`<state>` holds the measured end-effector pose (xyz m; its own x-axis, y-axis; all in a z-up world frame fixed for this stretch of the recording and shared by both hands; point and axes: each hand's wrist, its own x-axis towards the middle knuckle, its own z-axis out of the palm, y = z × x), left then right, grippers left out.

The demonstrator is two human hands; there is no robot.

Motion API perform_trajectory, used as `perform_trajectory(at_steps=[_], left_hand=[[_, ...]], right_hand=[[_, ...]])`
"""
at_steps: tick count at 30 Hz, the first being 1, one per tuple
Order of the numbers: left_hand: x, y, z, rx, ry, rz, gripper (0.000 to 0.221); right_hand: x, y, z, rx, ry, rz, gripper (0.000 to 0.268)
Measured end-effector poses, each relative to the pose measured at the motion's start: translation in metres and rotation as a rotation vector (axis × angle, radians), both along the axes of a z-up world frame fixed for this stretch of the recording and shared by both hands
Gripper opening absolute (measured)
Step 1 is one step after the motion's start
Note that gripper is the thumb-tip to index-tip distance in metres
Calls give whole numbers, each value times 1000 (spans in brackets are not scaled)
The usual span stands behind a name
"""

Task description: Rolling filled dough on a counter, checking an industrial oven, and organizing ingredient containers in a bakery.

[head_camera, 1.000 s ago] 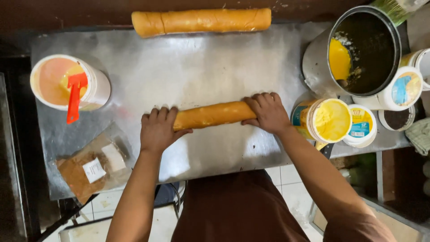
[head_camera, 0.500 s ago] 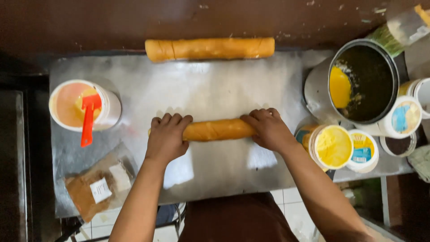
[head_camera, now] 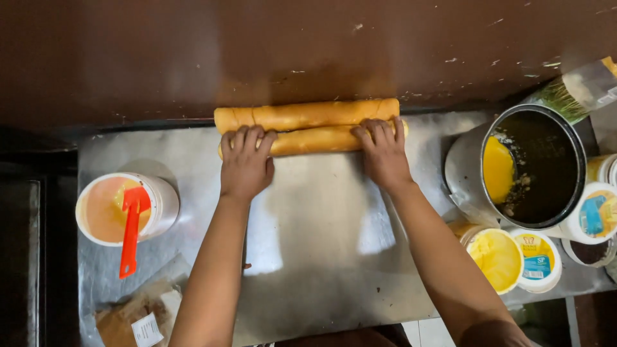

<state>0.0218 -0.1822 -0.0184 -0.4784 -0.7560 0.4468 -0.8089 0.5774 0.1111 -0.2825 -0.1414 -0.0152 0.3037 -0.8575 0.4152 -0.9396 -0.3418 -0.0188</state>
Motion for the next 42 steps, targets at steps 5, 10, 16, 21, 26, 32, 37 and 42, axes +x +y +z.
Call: perform_trajectory(at_steps=[5, 10, 16, 21, 26, 32, 37, 42], left_hand=[[-9, 6, -2, -151, 13, 44, 45], [-16, 3, 9, -128, 36, 19, 65], [-14, -1, 7, -221, 32, 37, 31], [-17, 12, 24, 70, -36, 61, 62], [-22, 15, 7, 125, -30, 24, 61], [-10, 8, 19, 169, -39, 41, 64], [17, 29, 36, 276, -34, -39, 64], [55, 106, 49, 168, 13, 188, 14]], right_hand=[[14, 6, 8, 13, 74, -25, 43], [12, -5, -7, 6, 117, 34, 45], [16, -1, 7, -49, 148, 23, 35], [32, 10, 19, 240, 126, -84, 57], [41, 11, 7, 210, 101, -59, 53], [19, 6, 2, 203, 99, -87, 69], [21, 32, 27, 331, 10, -18, 83], [36, 97, 19, -21, -149, 92, 37]])
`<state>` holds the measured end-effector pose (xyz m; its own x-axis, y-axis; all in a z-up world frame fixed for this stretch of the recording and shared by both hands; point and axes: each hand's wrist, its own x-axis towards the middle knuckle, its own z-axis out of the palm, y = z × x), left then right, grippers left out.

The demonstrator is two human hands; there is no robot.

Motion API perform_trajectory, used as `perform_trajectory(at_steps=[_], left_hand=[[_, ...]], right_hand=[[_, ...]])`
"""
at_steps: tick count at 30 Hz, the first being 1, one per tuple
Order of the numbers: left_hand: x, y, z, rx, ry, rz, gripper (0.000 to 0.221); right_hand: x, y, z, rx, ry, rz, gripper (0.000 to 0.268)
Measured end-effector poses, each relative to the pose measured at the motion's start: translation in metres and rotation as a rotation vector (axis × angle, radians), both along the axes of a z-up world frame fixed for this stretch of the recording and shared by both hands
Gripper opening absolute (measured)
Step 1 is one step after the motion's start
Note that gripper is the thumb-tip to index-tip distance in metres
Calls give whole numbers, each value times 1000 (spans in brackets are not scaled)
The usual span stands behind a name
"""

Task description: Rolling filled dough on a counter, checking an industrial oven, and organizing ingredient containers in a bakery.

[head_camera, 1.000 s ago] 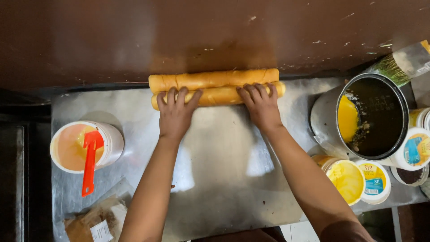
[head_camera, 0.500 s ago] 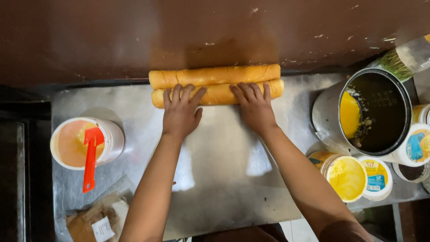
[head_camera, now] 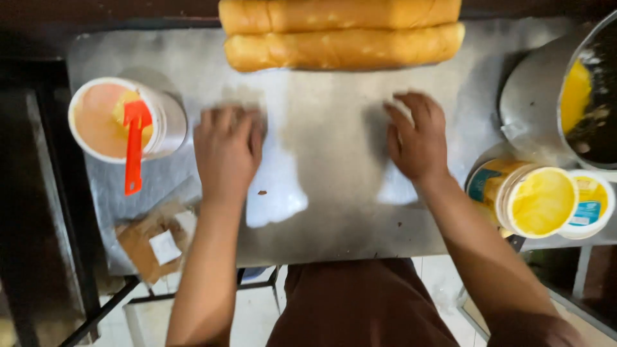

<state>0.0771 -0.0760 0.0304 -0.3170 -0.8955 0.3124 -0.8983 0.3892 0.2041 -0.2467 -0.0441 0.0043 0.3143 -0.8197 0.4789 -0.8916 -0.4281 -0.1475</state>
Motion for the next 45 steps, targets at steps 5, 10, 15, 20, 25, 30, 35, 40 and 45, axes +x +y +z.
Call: perform_trajectory(at_steps=[5, 10, 15, 20, 25, 30, 35, 40, 45], left_hand=[[2, 103, -15, 122, -57, 113, 7], [8, 128, -32, 97, -61, 134, 9], [3, 135, -62, 53, -90, 125, 12], [-85, 195, -37, 374, 329, -271, 16], [-144, 244, 4, 483, 428, -640, 32], [-123, 258, -6, 503, 387, -395, 27], [-150, 302, 33, 453, 362, -222, 17], [-197, 363, 32, 494, 453, -184, 3], [-236, 398, 6, 1115, 1268, 126, 38]], right_hand=[[26, 92, -10, 92, -102, 16, 23], [35, 157, -20, 198, -166, 15, 24], [32, 183, 13, 226, -187, 80, 22], [10, 201, 65, 175, -205, -39, 15], [-14, 221, 93, 237, -261, -33, 20], [-41, 254, 88, 190, -304, 5, 9], [-81, 308, 77, 197, -365, -10, 6], [-108, 354, 64, 268, -491, -119, 19], [-78, 370, 119, 133, -562, 246, 38]])
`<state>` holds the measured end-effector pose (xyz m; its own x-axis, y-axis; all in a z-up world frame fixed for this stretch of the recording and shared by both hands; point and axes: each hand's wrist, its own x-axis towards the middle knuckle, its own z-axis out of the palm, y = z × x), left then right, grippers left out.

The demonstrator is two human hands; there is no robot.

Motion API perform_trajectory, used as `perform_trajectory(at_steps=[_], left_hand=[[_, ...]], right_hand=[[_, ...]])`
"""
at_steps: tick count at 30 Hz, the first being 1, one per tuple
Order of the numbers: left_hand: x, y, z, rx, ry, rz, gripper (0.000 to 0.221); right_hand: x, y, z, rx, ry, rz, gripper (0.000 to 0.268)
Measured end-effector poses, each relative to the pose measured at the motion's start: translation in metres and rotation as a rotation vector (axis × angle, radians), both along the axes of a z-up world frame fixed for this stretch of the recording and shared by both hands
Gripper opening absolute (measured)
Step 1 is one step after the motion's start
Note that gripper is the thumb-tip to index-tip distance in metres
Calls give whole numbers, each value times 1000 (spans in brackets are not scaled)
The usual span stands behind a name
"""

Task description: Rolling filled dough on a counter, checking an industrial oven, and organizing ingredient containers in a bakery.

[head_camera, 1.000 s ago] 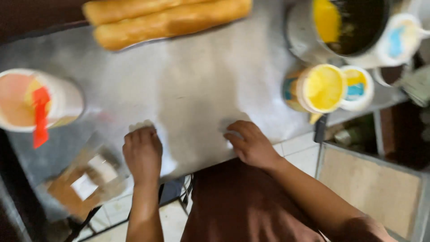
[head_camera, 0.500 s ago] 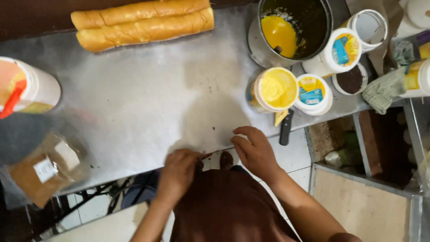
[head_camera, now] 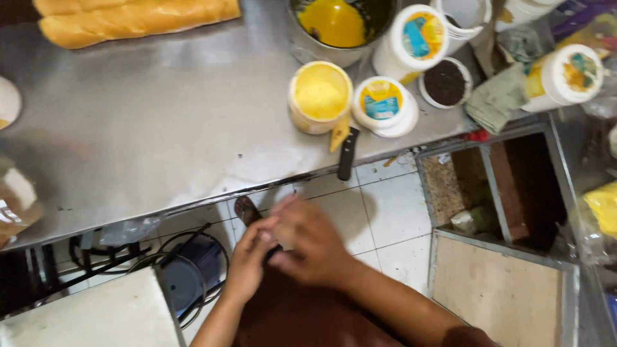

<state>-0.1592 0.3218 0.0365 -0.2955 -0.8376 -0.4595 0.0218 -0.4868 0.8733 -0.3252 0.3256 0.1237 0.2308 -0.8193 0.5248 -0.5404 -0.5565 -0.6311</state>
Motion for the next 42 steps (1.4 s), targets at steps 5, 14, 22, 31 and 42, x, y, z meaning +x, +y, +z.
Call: perform_trajectory(at_steps=[5, 14, 22, 31, 42], left_hand=[[-23, -1, 41, 307, 849, 296, 53], [92, 47, -3, 20, -31, 696, 32], [147, 183, -113, 339, -928, 96, 38], [216, 454, -358, 268, -1077, -970, 47], [160, 521, -314, 825, -665, 765, 41]], right_hand=[[0, 11, -62, -13, 181, 230, 49], [-43, 29, -134, 313, 552, 59, 39], [-81, 58, -327, 1054, 737, 233, 49], [-210, 78, -482, 1204, 1200, 185, 55], [141, 51, -354, 947, 746, 498, 45]])
